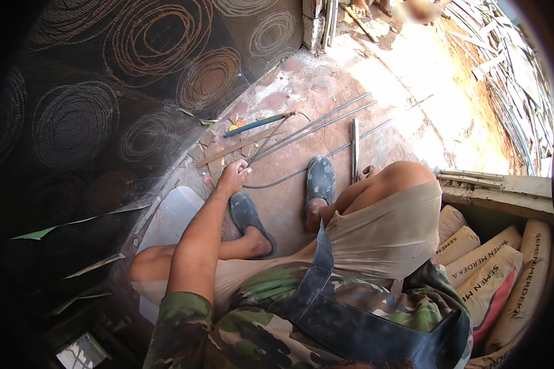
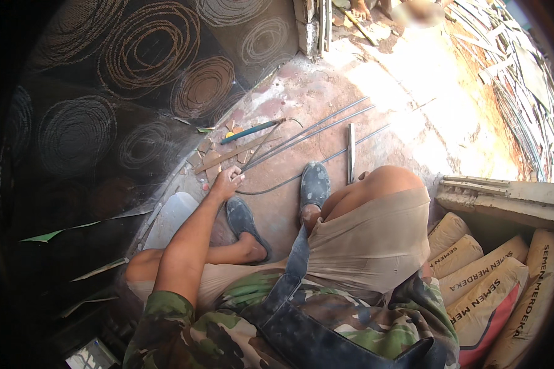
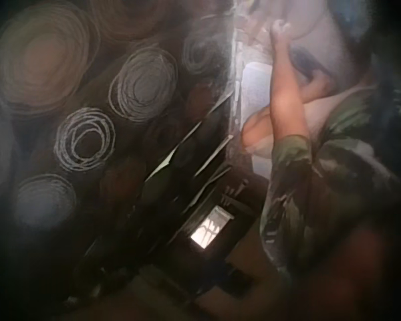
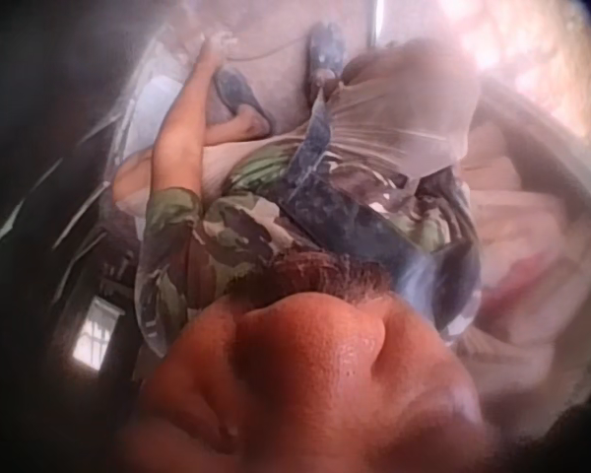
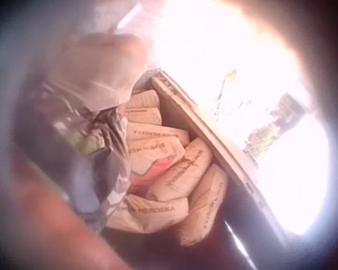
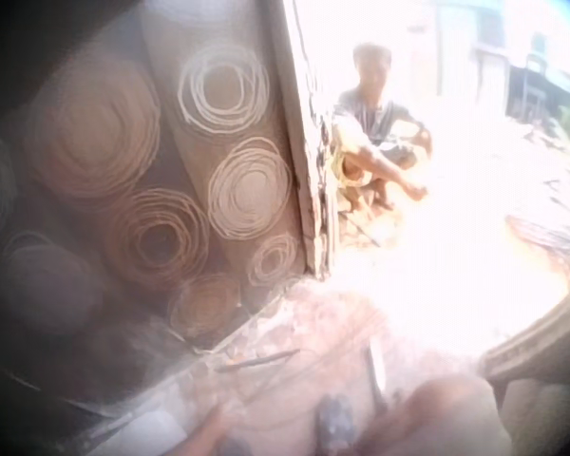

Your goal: The person carries metal rods into a cluttered room, then sits on the floor and uses a hammer and a cylindrical pipe to bend the rods into curved shapes. The person repeatedly positions the rods against the pipe and strikes them to form hooks.

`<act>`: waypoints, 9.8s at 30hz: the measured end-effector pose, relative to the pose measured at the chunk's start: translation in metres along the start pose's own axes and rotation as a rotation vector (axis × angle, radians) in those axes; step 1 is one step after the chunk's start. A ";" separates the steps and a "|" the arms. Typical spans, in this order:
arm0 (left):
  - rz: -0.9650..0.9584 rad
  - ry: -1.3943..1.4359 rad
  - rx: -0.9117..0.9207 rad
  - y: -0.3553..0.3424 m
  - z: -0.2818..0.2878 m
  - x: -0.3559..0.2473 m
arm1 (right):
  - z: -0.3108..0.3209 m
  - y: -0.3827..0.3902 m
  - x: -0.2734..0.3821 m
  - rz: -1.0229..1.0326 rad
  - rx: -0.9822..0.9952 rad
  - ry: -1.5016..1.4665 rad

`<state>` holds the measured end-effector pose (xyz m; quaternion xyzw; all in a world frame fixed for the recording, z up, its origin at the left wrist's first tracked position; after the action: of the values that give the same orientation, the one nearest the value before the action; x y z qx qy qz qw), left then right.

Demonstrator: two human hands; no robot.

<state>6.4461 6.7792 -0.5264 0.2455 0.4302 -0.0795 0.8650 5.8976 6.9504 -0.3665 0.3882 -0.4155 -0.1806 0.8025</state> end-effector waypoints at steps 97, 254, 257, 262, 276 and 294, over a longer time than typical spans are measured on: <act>-1.163 0.768 -0.513 0.168 0.206 -0.536 | 0.109 0.388 0.457 1.131 -1.382 0.595; -0.930 1.179 -0.289 0.166 0.356 -0.453 | -0.153 0.135 0.333 0.557 0.060 0.059; -0.939 1.142 -0.275 0.169 0.356 -0.453 | -0.160 0.114 0.325 0.631 -0.020 0.113; -0.955 1.119 -0.377 0.163 0.365 -0.446 | -0.192 0.093 0.328 0.745 -0.251 0.284; -1.024 1.043 -0.413 0.156 0.374 -0.434 | -0.235 0.093 0.357 0.674 -0.374 0.309; -1.023 1.045 -0.587 0.142 0.398 -0.424 | -0.242 0.092 0.362 0.769 -0.400 0.268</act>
<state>6.5145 6.6749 0.0596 -0.2159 0.8441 -0.2251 0.4361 6.3031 6.9012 -0.1902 0.0629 -0.3789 0.1056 0.9172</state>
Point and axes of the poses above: each hand's wrist, its own y-axis away from the middle knuckle, its own z-axis out of the back of the hand, x = y × z, the point moved 1 cm from there along -y, towards the middle knuckle, and after that the axes turned 7 degrees about y, right-handed, at the moved point
